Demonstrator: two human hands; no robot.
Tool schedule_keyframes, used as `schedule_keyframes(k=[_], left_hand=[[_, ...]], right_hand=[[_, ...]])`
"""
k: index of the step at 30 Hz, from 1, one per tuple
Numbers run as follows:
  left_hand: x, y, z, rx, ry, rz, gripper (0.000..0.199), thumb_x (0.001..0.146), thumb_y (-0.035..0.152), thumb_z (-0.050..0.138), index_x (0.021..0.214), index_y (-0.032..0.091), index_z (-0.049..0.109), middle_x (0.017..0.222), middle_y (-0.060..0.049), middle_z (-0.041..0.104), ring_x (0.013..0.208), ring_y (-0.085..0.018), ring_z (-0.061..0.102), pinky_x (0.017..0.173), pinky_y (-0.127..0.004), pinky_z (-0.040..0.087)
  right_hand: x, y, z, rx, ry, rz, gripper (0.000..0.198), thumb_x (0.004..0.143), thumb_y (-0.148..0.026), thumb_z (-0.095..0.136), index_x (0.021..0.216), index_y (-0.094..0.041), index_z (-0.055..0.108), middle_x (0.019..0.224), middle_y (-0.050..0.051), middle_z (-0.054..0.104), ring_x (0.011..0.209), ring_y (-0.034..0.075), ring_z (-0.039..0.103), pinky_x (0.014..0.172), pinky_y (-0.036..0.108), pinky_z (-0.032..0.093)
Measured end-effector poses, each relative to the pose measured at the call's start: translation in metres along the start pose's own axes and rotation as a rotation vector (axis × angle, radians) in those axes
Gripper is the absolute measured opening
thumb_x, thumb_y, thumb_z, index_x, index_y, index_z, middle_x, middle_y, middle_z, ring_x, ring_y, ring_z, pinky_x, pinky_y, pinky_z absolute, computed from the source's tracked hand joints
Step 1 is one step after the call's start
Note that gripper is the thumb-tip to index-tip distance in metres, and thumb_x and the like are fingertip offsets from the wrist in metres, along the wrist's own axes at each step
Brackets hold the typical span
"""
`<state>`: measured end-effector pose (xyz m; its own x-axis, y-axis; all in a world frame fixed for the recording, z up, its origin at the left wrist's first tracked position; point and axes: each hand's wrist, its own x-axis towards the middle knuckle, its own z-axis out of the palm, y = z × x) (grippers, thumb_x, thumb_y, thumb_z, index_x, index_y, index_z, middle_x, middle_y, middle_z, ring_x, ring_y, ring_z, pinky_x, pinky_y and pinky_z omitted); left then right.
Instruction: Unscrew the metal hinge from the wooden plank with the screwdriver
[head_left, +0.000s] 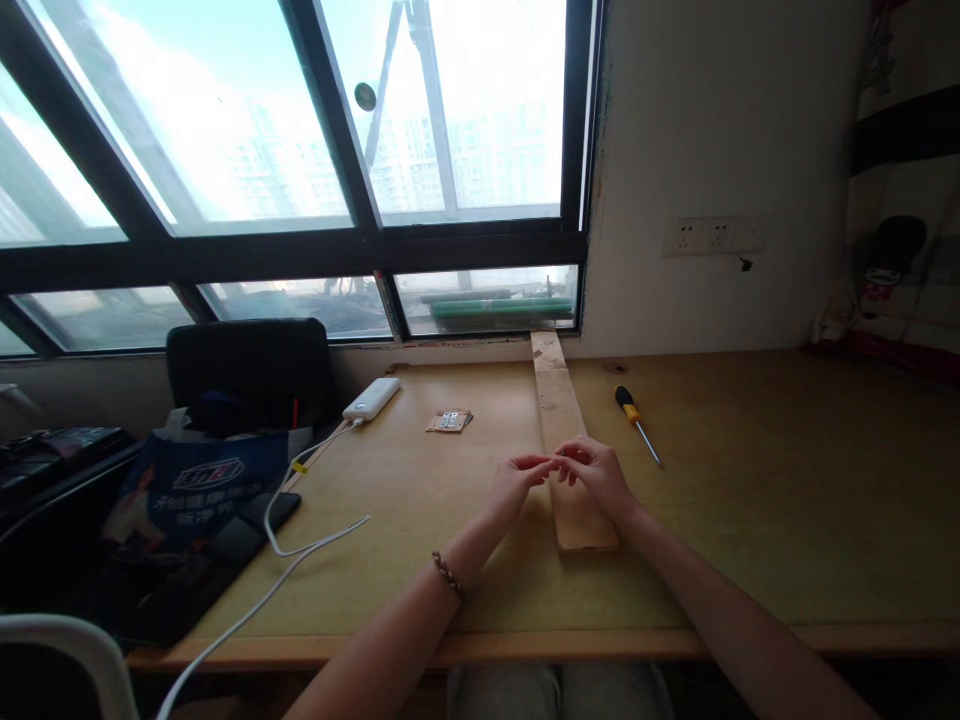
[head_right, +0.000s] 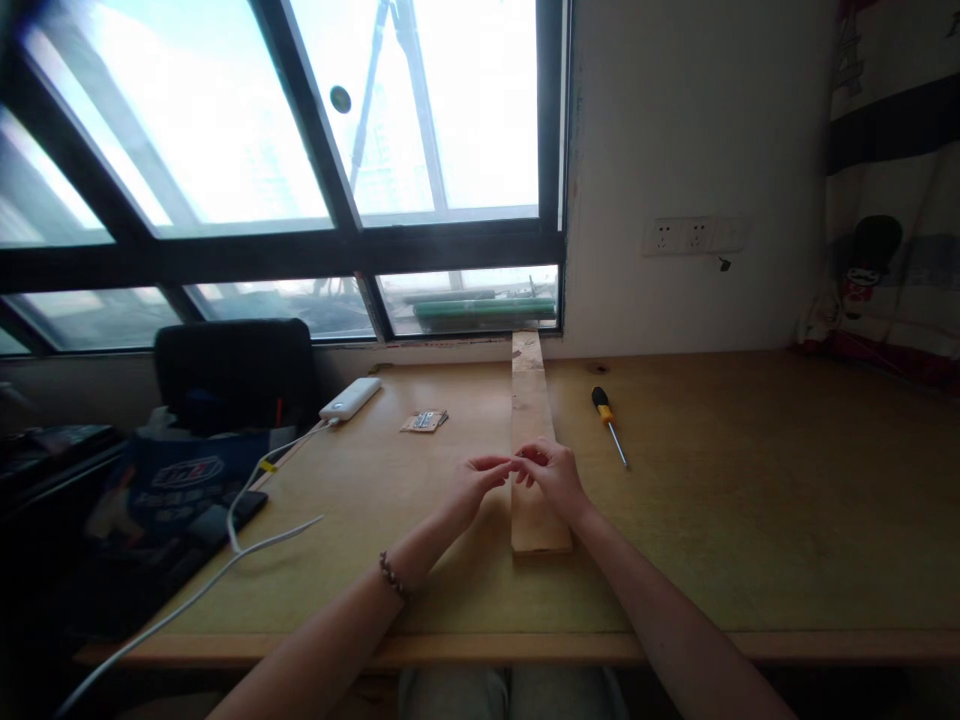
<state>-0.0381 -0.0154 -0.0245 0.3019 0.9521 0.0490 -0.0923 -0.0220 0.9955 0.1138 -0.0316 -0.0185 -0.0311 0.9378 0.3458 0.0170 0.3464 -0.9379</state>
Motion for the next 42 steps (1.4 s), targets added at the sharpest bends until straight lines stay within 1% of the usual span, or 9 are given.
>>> schedule_keyframes(k=[11, 19, 22, 24, 27, 29, 32, 36, 42], left_hand=[[-0.002, 0.009, 0.002, 0.072, 0.022, 0.004, 0.032, 0.063, 0.041, 0.067, 0.078, 0.013, 0.072, 0.075, -0.009, 0.069, 0.072, -0.017, 0.058, 0.063, -0.027, 0.042], [-0.001, 0.005, -0.002, 0.133, -0.014, 0.006, 0.033, 0.060, 0.041, 0.069, 0.077, 0.013, 0.072, 0.075, -0.009, 0.070, 0.070, -0.017, 0.058, 0.063, -0.027, 0.040], [0.003, -0.001, -0.002, 0.125, -0.001, -0.008, 0.033, 0.059, 0.041, 0.069, 0.075, 0.012, 0.072, 0.074, -0.009, 0.069, 0.069, -0.017, 0.057, 0.062, -0.026, 0.040], [0.010, -0.004, -0.009, 0.114, 0.054, -0.030, 0.033, 0.060, 0.041, 0.068, 0.076, 0.012, 0.071, 0.075, -0.010, 0.069, 0.068, -0.016, 0.058, 0.060, -0.025, 0.040], [0.031, -0.005, -0.037, 0.217, 0.267, -0.081, 0.032, 0.063, 0.040, 0.065, 0.077, 0.012, 0.070, 0.076, -0.011, 0.069, 0.068, -0.017, 0.058, 0.058, -0.026, 0.040], [0.047, -0.003, -0.064, 0.417, 0.465, -0.107, 0.025, 0.063, 0.036, 0.063, 0.072, 0.013, 0.069, 0.075, -0.011, 0.069, 0.073, -0.020, 0.060, 0.063, -0.027, 0.041], [0.068, -0.001, -0.097, 0.767, 0.643, -0.224, 0.022, 0.065, 0.035, 0.060, 0.077, 0.019, 0.070, 0.081, -0.009, 0.069, 0.079, -0.024, 0.062, 0.065, -0.029, 0.041], [0.085, -0.006, -0.108, 1.015, 0.720, -0.276, 0.021, 0.070, 0.029, 0.055, 0.083, 0.021, 0.070, 0.091, -0.012, 0.068, 0.085, -0.029, 0.062, 0.067, -0.034, 0.042], [0.104, -0.015, -0.103, 1.104, 0.752, -0.289, 0.027, 0.075, 0.027, 0.049, 0.088, 0.016, 0.069, 0.093, -0.018, 0.066, 0.088, -0.031, 0.061, 0.070, -0.037, 0.043]], right_hand=[[0.002, 0.000, 0.000, -0.029, 0.006, -0.048, 0.027, 0.072, -0.042, 0.063, 0.077, -0.016, 0.066, 0.071, 0.001, 0.056, 0.056, 0.012, 0.058, 0.049, 0.023, 0.049], [0.000, 0.001, 0.002, -0.030, 0.020, -0.061, 0.023, 0.071, -0.040, 0.064, 0.073, -0.017, 0.065, 0.072, 0.001, 0.058, 0.058, 0.012, 0.060, 0.054, 0.025, 0.052], [0.002, 0.006, 0.001, 0.022, 0.002, 0.003, 0.025, 0.069, -0.037, 0.066, 0.085, -0.017, 0.065, 0.077, 0.002, 0.061, 0.063, 0.014, 0.063, 0.059, 0.027, 0.054], [0.005, 0.008, 0.000, 0.057, 0.007, 0.075, 0.039, 0.066, -0.035, 0.069, 0.100, -0.018, 0.062, 0.084, 0.003, 0.063, 0.069, 0.016, 0.065, 0.063, 0.028, 0.055], [0.008, 0.010, -0.003, 0.075, 0.074, 0.138, 0.050, 0.061, -0.035, 0.071, 0.107, -0.018, 0.058, 0.091, 0.005, 0.063, 0.070, 0.016, 0.066, 0.062, 0.028, 0.056], [0.010, 0.010, -0.005, 0.073, 0.109, 0.141, 0.047, 0.060, -0.036, 0.072, 0.102, -0.017, 0.059, 0.089, 0.005, 0.063, 0.068, 0.017, 0.066, 0.060, 0.028, 0.056], [0.010, 0.011, -0.006, 0.046, 0.120, 0.131, 0.039, 0.062, -0.039, 0.071, 0.092, -0.015, 0.061, 0.084, 0.006, 0.064, 0.065, 0.017, 0.066, 0.056, 0.027, 0.055], [0.010, 0.011, -0.007, -0.011, 0.134, 0.136, 0.033, 0.064, -0.040, 0.069, 0.083, -0.015, 0.062, 0.080, 0.006, 0.066, 0.062, 0.016, 0.065, 0.053, 0.026, 0.054], [0.011, 0.008, -0.008, -0.040, 0.160, 0.131, 0.032, 0.065, -0.041, 0.068, 0.082, -0.014, 0.061, 0.075, 0.005, 0.064, 0.060, 0.016, 0.063, 0.051, 0.027, 0.052]])
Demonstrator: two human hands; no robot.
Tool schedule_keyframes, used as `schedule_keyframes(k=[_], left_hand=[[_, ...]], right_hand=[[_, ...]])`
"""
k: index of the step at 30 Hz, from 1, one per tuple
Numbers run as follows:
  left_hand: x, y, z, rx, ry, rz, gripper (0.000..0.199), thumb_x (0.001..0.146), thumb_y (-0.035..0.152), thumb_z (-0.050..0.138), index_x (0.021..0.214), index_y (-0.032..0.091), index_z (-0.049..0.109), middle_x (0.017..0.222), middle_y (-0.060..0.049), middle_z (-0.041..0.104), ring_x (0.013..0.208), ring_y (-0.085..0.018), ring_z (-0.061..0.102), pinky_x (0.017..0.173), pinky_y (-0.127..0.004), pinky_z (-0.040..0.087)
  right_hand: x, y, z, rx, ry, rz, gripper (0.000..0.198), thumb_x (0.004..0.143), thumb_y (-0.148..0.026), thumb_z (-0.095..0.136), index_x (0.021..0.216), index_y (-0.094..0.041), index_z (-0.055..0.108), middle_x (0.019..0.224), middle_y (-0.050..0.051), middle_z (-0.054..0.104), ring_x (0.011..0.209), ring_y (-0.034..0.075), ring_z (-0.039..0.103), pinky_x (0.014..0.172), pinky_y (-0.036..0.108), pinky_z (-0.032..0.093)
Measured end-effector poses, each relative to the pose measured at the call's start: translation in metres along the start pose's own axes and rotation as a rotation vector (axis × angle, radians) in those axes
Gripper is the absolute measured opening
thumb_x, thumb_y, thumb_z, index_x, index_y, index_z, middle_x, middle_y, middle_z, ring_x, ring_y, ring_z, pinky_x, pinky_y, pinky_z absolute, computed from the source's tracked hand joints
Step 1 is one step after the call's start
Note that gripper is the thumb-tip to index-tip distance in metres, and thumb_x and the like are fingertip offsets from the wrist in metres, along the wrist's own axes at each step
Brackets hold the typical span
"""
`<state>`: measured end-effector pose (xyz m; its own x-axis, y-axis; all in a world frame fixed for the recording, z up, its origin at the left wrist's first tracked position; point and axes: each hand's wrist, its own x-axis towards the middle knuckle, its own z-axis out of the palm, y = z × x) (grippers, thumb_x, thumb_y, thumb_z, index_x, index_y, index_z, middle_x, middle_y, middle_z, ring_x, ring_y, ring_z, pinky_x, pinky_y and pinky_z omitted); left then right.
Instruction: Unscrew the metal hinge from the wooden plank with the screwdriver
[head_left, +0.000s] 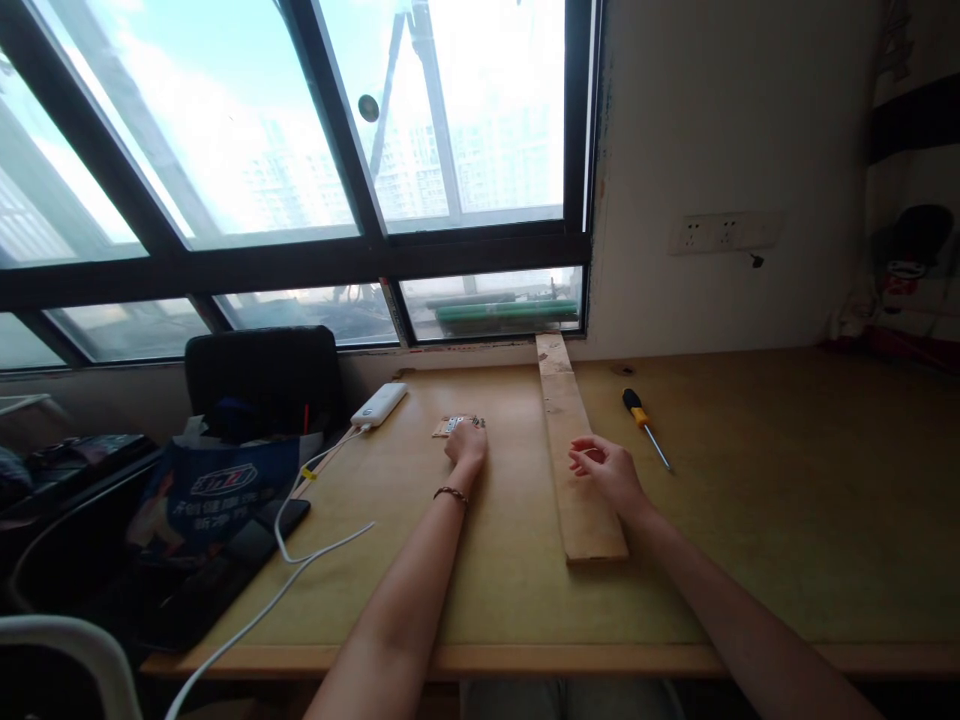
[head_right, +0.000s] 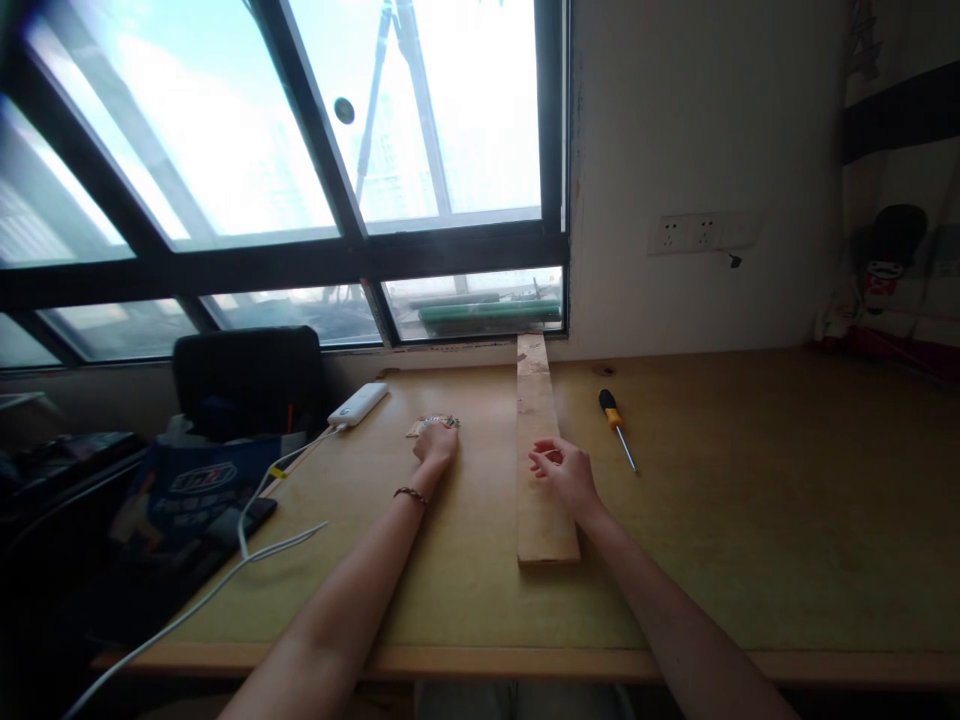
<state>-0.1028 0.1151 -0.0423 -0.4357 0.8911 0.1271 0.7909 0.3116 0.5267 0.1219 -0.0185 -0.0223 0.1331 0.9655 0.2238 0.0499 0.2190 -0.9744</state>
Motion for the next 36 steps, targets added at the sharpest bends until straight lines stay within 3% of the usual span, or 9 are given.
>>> schedule_keyframes(k=[5, 11, 20, 23, 25, 29, 31, 33, 36], left_hand=[[0.010, 0.000, 0.001, -0.007, -0.014, -0.016, 0.029, 0.077, 0.028, 0.047, 0.090, 0.013, 0.068, 0.096, -0.020, 0.065, 0.090, -0.033, 0.060, 0.070, -0.039, 0.044], [0.010, -0.001, -0.004, -0.016, -0.024, -0.030, 0.024, 0.073, 0.031, 0.055, 0.086, 0.017, 0.069, 0.095, -0.017, 0.066, 0.090, -0.031, 0.060, 0.070, -0.038, 0.044], [-0.010, 0.007, -0.017, 0.049, -0.028, 0.047, 0.026, 0.074, 0.036, 0.056, 0.087, 0.016, 0.066, 0.093, -0.015, 0.066, 0.089, -0.027, 0.061, 0.069, -0.033, 0.045], [-0.032, 0.018, -0.009, -0.064, -0.064, 0.149, 0.023, 0.075, 0.036, 0.057, 0.082, 0.016, 0.065, 0.089, -0.014, 0.066, 0.088, -0.025, 0.061, 0.071, -0.031, 0.045], [-0.053, 0.029, -0.001, -0.257, -0.162, 0.167, 0.023, 0.075, 0.036, 0.057, 0.077, 0.014, 0.063, 0.084, -0.014, 0.066, 0.083, -0.022, 0.062, 0.070, -0.028, 0.045], [-0.098, 0.057, 0.011, -0.861, -0.533, -0.146, 0.025, 0.080, 0.035, 0.050, 0.085, 0.012, 0.058, 0.075, -0.010, 0.063, 0.061, -0.014, 0.060, 0.058, -0.026, 0.048], [-0.112, 0.071, 0.014, -1.039, -0.659, -0.255, 0.022, 0.079, 0.032, 0.051, 0.083, 0.012, 0.058, 0.073, -0.008, 0.063, 0.057, -0.013, 0.059, 0.058, -0.027, 0.049], [-0.119, 0.084, 0.015, -1.095, -0.684, -0.328, 0.018, 0.078, 0.027, 0.051, 0.078, 0.012, 0.060, 0.070, -0.009, 0.063, 0.058, -0.015, 0.060, 0.059, -0.028, 0.050], [-0.120, 0.093, 0.018, -1.077, -0.612, -0.393, 0.016, 0.077, 0.023, 0.049, 0.076, 0.011, 0.060, 0.067, -0.010, 0.063, 0.061, -0.019, 0.061, 0.060, -0.032, 0.051]], right_hand=[[0.004, 0.007, -0.005, -0.141, 0.059, -0.048, 0.029, 0.070, -0.041, 0.063, 0.083, -0.016, 0.062, 0.077, 0.006, 0.065, 0.065, 0.019, 0.063, 0.054, 0.029, 0.050], [0.015, 0.032, -0.013, -0.419, 0.269, -0.150, 0.032, 0.064, -0.031, 0.066, 0.092, -0.016, 0.060, 0.096, 0.011, 0.061, 0.091, 0.025, 0.058, 0.077, 0.038, 0.049], [0.023, 0.050, -0.012, -0.285, 0.244, 0.033, 0.042, 0.063, -0.027, 0.064, 0.102, -0.015, 0.052, 0.105, 0.012, 0.060, 0.089, 0.022, 0.061, 0.080, 0.036, 0.049], [0.024, 0.049, -0.012, -0.196, 0.290, 0.149, 0.041, 0.061, -0.026, 0.065, 0.098, -0.015, 0.054, 0.103, 0.013, 0.063, 0.089, 0.022, 0.062, 0.080, 0.034, 0.049], [0.022, 0.047, -0.012, -0.102, 0.271, 0.203, 0.033, 0.061, -0.027, 0.065, 0.091, -0.015, 0.058, 0.099, 0.012, 0.066, 0.090, 0.023, 0.062, 0.078, 0.033, 0.050], [0.016, 0.036, -0.010, 0.145, 0.125, 0.266, 0.025, 0.062, -0.032, 0.062, 0.079, -0.014, 0.062, 0.082, 0.010, 0.070, 0.082, 0.025, 0.065, 0.069, 0.033, 0.052], [0.013, 0.031, -0.009, 0.230, 0.092, 0.281, 0.022, 0.060, -0.029, 0.062, 0.076, -0.013, 0.063, 0.076, 0.009, 0.070, 0.078, 0.025, 0.065, 0.068, 0.033, 0.052], [0.011, 0.027, -0.008, 0.288, 0.086, 0.284, 0.020, 0.057, -0.022, 0.061, 0.075, -0.013, 0.063, 0.075, 0.008, 0.070, 0.078, 0.025, 0.065, 0.069, 0.034, 0.052], [0.008, 0.027, -0.004, 0.382, 0.105, 0.274, 0.025, 0.053, -0.015, 0.062, 0.077, -0.013, 0.063, 0.078, 0.007, 0.070, 0.080, 0.025, 0.065, 0.072, 0.035, 0.052]])
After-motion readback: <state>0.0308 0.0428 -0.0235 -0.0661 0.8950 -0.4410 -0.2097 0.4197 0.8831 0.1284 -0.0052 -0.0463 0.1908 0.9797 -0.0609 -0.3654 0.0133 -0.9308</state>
